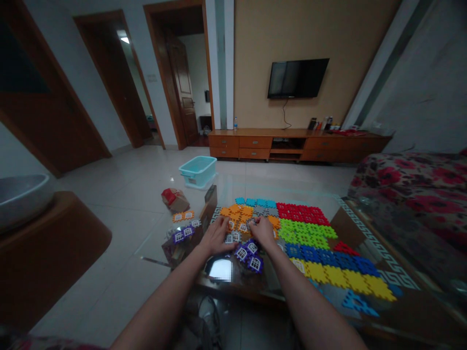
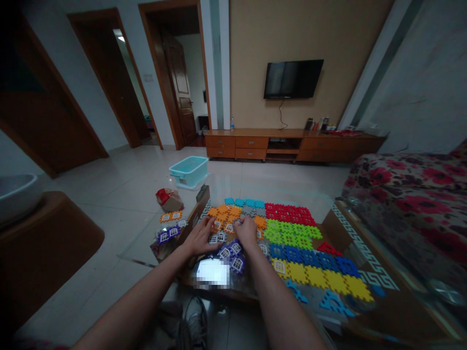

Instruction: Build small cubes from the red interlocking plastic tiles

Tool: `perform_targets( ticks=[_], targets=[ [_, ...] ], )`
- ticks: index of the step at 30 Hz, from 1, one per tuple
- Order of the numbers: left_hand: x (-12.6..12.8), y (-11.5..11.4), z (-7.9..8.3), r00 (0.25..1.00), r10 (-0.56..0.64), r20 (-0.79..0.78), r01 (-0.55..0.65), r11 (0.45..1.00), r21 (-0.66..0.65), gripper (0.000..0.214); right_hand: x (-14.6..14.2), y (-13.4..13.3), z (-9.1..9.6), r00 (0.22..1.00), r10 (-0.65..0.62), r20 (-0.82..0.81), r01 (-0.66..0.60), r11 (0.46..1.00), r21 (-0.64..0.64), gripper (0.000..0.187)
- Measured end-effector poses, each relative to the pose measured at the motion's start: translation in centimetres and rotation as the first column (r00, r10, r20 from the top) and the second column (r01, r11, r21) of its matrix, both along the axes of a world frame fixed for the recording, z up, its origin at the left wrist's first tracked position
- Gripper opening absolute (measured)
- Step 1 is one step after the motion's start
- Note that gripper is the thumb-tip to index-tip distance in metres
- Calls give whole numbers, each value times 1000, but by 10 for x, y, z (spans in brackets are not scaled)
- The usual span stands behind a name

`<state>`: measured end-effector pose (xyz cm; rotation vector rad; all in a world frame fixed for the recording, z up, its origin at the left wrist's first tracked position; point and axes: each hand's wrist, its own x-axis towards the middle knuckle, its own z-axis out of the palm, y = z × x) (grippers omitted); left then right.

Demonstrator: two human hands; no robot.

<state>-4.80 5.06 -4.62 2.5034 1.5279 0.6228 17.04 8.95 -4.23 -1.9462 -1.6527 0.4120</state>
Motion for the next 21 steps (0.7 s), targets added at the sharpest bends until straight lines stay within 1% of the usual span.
perform_targets(
  ticks=[3, 5, 10, 15, 21],
  targets=[
    [0, 1, 1, 999, 27, 21, -27, 1000, -12, 92, 3, 1, 0, 998, 0, -63, 0, 1000, 1, 20],
    [0, 1, 2, 999, 17, 30, -17, 1000, -9, 88, 3, 2, -1, 995, 3, -99, -3, 1000, 2, 23],
    [2, 1, 4, 1000, 14, 20, -14, 1000, 14, 82, 1, 4, -4, 985, 38, -170, -35, 999, 21, 37],
    [4, 2, 3, 1000, 11, 28, -12, 999, 40, 81, -2, 6, -7, 981, 84, -173, -80, 996, 28, 32],
    [2, 5, -2, 996, -37, 87, 32, 998, 49, 79, -3, 6, -8, 985, 100, -143, -98, 995, 24, 32]
  ],
)
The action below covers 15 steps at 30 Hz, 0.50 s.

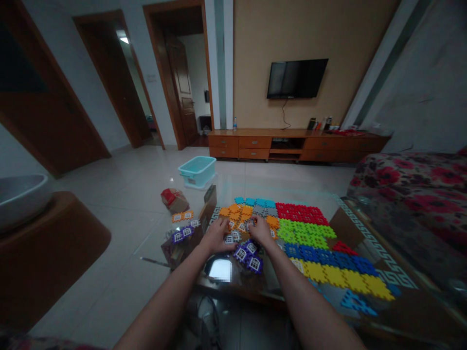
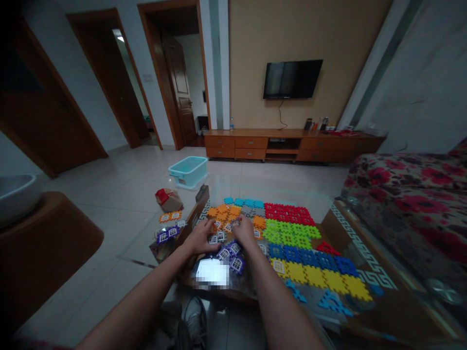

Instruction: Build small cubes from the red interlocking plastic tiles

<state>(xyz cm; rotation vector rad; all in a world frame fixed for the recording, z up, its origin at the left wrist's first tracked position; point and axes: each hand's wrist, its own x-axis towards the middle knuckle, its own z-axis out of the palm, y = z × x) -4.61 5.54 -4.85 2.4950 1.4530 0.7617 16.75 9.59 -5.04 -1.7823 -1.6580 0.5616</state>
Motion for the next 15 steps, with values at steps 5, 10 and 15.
perform_targets(
  ticks=[5, 10, 15],
  targets=[
    [-2, -1, 0, 1000, 8, 22, -7, 1000, -25, 79, 0, 0, -1, 1000, 3, 15, -3, 1000, -8, 30],
    [0, -2, 4, 1000, 25, 13, -25, 1000, -2, 75, 0, 0, -1, 1000, 1, 5, -1, 1000, -16, 29],
    [3, -3, 7, 999, 20, 39, -20, 1000, -12, 68, -1, -2, 4, 1000, -4, -30, 4, 1000, -12, 27]
  ],
)
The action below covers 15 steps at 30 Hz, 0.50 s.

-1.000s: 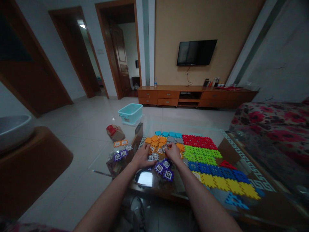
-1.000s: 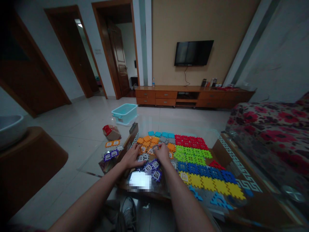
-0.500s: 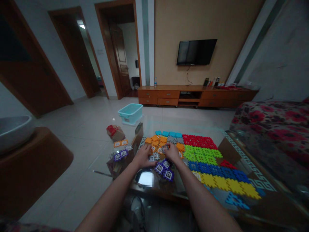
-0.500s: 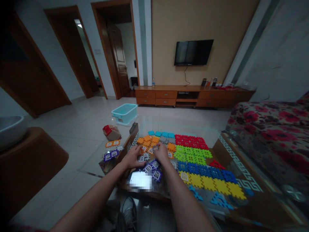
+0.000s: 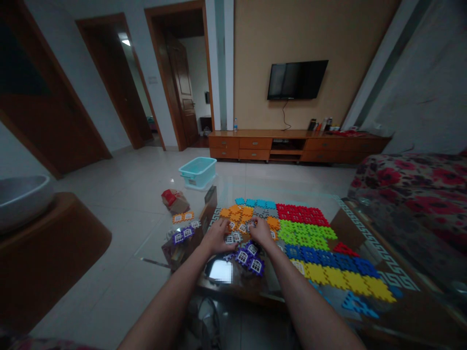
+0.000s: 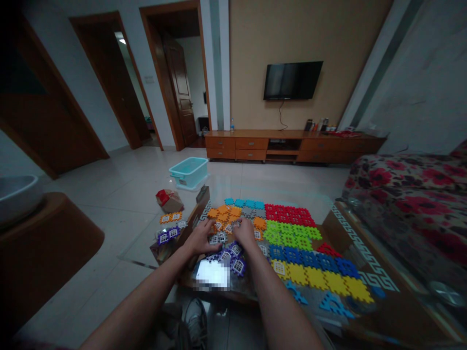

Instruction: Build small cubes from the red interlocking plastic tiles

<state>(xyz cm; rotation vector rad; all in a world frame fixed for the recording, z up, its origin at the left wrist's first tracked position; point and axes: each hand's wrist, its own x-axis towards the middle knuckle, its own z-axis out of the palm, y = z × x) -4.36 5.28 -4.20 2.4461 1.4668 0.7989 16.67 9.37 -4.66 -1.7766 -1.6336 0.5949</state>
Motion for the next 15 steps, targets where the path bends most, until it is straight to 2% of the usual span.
perform_targets(
  ticks=[8, 15],
  targets=[
    [0, -1, 1, 998, 55, 35, -53, 996, -65, 47, -4, -3, 15, 993, 18, -120, -23, 999, -41, 27],
    [3, -1, 2, 995, 97, -15, -97, 994, -46, 59, -14, -8, 27, 951, 76, -300, -106, 991, -85, 34]
  ],
)
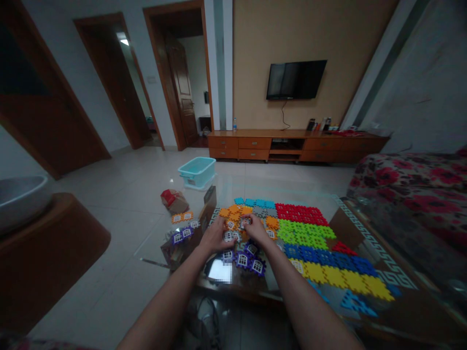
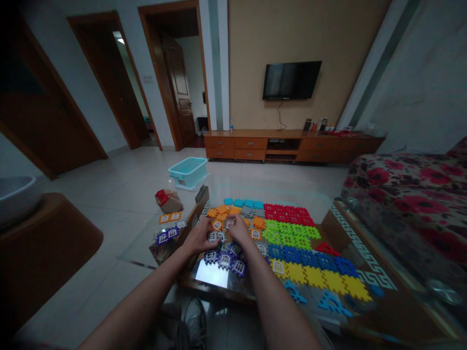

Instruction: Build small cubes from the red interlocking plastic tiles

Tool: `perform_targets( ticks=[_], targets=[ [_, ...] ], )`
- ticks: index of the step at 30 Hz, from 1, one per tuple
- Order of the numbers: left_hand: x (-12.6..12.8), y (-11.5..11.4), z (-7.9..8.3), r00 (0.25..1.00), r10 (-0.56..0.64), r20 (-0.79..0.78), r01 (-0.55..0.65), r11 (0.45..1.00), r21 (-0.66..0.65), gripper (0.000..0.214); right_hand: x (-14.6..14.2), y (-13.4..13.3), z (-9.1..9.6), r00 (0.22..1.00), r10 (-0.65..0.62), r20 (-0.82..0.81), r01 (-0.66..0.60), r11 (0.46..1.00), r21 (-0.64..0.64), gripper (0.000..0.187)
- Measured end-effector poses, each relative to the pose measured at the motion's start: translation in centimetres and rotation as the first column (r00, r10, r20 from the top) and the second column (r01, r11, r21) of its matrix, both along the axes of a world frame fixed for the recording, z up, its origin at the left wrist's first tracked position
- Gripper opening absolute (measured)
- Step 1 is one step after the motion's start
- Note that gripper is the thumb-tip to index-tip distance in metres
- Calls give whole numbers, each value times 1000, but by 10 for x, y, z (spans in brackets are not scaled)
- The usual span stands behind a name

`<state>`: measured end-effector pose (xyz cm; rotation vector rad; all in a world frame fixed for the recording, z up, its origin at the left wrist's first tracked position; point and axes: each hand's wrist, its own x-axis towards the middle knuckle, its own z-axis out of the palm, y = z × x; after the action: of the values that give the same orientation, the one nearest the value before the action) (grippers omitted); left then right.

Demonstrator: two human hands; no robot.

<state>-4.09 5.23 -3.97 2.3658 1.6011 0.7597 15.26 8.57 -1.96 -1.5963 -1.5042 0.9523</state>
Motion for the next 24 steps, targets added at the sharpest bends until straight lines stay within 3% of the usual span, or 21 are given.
perform_targets(
  ticks=[6, 11, 20, 24],
  targets=[
    [0, -1, 5, 979, 195, -67, -194, 981, 14, 65, -4, -6, 6, 975, 58, -214, -87, 988, -129, 39],
    [1, 1, 8, 970, 232, -73, -233, 973, 1, 74, -11, -14, 11, 925, 89, -370, -174, 964, -204, 36],
    [18, 3, 17, 985, 108, 136, -115, 992, 46, 76, -16, -16, 12, 863, 79, -499, -223, 946, -237, 37],
    [11, 10, 15, 978, 27, 207, -43, 997, 70, 97, -13, -15, 13, 843, 49, -535, -219, 941, -259, 34]
  ],
)
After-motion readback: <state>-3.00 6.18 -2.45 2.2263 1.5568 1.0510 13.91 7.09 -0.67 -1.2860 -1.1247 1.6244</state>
